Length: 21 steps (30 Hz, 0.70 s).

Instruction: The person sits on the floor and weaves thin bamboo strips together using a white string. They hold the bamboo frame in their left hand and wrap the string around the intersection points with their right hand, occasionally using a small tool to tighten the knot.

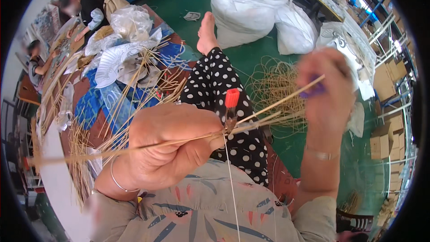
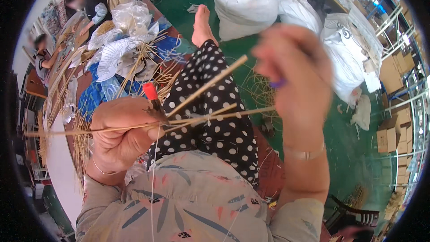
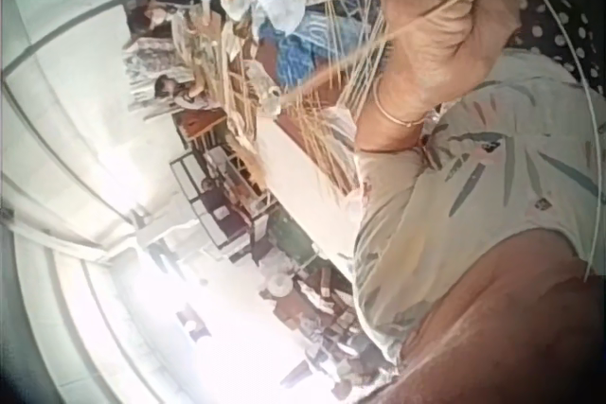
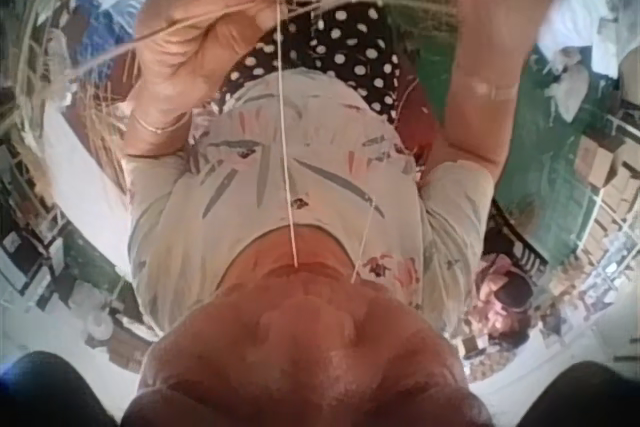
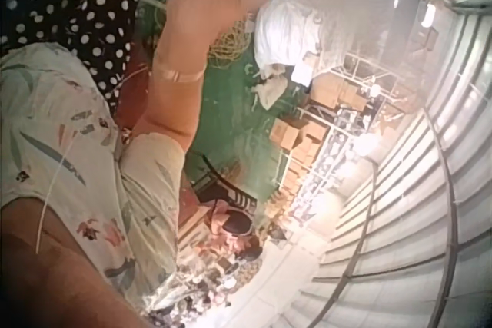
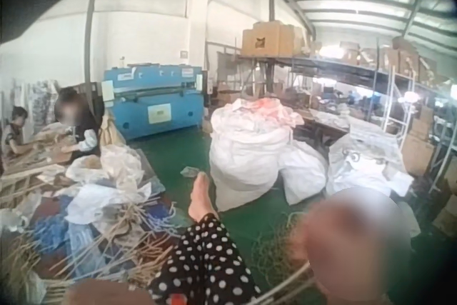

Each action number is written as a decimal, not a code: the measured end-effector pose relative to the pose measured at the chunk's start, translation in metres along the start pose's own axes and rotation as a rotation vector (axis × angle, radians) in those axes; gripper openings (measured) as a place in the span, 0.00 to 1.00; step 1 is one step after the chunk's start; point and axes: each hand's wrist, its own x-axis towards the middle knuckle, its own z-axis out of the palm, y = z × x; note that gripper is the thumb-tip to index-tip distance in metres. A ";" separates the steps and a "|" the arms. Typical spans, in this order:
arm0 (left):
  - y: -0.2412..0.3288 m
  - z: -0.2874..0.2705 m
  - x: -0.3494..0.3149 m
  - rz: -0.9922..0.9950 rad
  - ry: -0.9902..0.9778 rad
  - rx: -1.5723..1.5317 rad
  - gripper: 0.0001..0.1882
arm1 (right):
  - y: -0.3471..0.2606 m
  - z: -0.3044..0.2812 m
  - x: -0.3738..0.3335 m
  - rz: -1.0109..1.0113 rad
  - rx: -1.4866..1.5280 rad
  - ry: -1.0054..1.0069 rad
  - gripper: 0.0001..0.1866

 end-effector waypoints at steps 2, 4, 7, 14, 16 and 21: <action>0.003 -0.002 0.004 0.064 0.016 0.147 0.09 | 0.008 -0.008 -0.029 -0.410 0.113 -0.179 0.08; 0.006 -0.001 0.008 0.091 0.017 0.262 0.09 | 0.008 0.002 -0.065 -0.253 -0.250 -0.465 0.12; 0.008 0.004 0.007 0.113 0.044 0.400 0.10 | 0.016 0.022 -0.074 -0.130 -0.209 -0.485 0.16; 0.009 0.008 0.004 0.231 0.112 0.571 0.11 | 0.028 0.045 -0.075 -0.306 -0.209 -0.364 0.15; 0.012 0.008 0.003 0.211 0.098 0.576 0.11 | 0.035 0.048 -0.073 -0.398 -0.149 -0.346 0.12; 0.004 0.008 -0.001 0.207 0.143 0.544 0.13 | 0.026 0.037 -0.075 -0.419 -0.130 -0.445 0.09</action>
